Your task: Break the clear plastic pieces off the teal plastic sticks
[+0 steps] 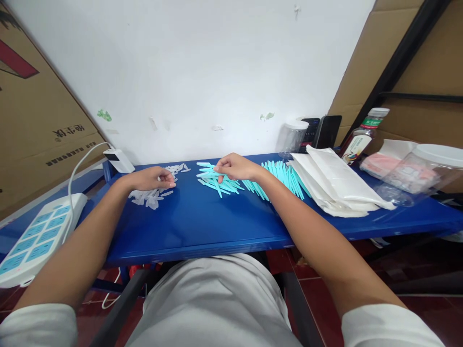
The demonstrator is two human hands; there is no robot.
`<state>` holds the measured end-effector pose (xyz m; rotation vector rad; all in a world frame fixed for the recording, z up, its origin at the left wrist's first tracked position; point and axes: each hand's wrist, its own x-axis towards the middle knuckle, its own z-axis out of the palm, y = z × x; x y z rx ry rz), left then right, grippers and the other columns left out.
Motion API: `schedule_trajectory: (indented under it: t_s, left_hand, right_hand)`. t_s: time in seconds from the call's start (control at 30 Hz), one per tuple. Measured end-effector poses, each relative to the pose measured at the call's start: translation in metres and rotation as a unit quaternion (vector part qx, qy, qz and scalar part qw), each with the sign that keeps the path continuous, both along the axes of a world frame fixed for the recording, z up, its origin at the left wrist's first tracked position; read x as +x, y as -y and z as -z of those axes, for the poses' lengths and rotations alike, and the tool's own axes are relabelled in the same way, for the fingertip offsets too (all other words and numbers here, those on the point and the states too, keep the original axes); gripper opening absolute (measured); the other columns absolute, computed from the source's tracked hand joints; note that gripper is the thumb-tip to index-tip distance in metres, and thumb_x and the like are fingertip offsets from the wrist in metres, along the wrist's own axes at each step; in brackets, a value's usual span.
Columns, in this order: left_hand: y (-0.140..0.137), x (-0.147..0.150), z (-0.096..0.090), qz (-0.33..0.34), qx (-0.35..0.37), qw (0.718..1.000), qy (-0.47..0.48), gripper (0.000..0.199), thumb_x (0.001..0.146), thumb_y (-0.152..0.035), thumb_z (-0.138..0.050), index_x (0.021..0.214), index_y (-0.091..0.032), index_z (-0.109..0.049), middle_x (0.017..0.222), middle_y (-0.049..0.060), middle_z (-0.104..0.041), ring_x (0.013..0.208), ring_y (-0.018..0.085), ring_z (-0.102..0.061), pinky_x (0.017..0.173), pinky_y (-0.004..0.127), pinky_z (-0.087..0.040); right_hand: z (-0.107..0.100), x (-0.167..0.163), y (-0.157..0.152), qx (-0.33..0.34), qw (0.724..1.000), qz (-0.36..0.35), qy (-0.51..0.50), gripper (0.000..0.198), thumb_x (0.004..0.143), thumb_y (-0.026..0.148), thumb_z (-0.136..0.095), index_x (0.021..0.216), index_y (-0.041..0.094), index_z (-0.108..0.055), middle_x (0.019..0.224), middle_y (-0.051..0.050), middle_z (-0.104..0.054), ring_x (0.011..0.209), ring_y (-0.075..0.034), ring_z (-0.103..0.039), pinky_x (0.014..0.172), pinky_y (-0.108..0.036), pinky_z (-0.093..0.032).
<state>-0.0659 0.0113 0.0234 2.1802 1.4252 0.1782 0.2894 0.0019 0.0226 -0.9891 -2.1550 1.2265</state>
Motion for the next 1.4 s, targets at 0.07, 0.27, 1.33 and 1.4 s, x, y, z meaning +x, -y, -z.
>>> schedule_trajectory:
  t_s: [0.07, 0.27, 1.33, 1.4]
  left_hand:
    - [0.002, 0.007, 0.001, 0.000, 0.017, 0.999, 0.052, 0.046, 0.076, -0.064, -0.075, 0.088, -0.020, -0.073, 0.084, 0.007, -0.076, 0.074, 0.022, -0.068, 0.064, 0.027, -0.049]
    - [0.013, 0.032, 0.007, 0.024, -0.018, 0.985, 0.170, 0.045, 0.089, -0.063, -0.067, 0.095, -0.019, -0.068, 0.075, 0.006, -0.073, 0.068, 0.020, -0.071, 0.065, 0.028, -0.053]
    - [0.018, 0.069, 0.025, -0.050, 0.056, 0.917, 0.391, 0.054, 0.073, -0.048, -0.091, 0.112, -0.012, -0.082, 0.077, 0.011, -0.077, 0.065, 0.018, -0.070, 0.061, 0.028, -0.056]
    - [0.018, 0.068, 0.025, -0.048, 0.057, 0.920, 0.384, 0.052, 0.073, -0.048, -0.090, 0.110, -0.012, -0.083, 0.075, 0.010, -0.076, 0.064, 0.018, -0.069, 0.061, 0.028, -0.056]
  right_hand:
    - [0.000, 0.000, 0.000, -0.002, 1.000, 0.000, -0.003, 0.038, 0.097, 0.051, -0.066, 0.092, 0.013, -0.070, 0.087, -0.011, -0.079, 0.050, -0.007, -0.040, 0.047, -0.024, -0.034]
    - [0.001, 0.000, -0.001, 0.004, 1.000, 0.002, 0.004, 0.039, 0.097, 0.052, -0.066, 0.091, 0.014, -0.070, 0.088, -0.011, -0.079, 0.050, -0.007, -0.042, 0.045, -0.023, -0.033]
    - [0.004, -0.001, -0.003, 0.011, 1.000, -0.002, 0.007, 0.039, 0.097, 0.052, -0.066, 0.093, 0.014, -0.071, 0.086, -0.010, -0.079, 0.049, -0.007, -0.043, 0.044, -0.023, -0.034]
    - [0.005, -0.001, -0.003, 0.009, 1.000, -0.003, 0.007, 0.040, 0.097, 0.053, -0.066, 0.093, 0.014, -0.071, 0.086, -0.010, -0.079, 0.049, -0.007, -0.043, 0.045, -0.023, -0.035]
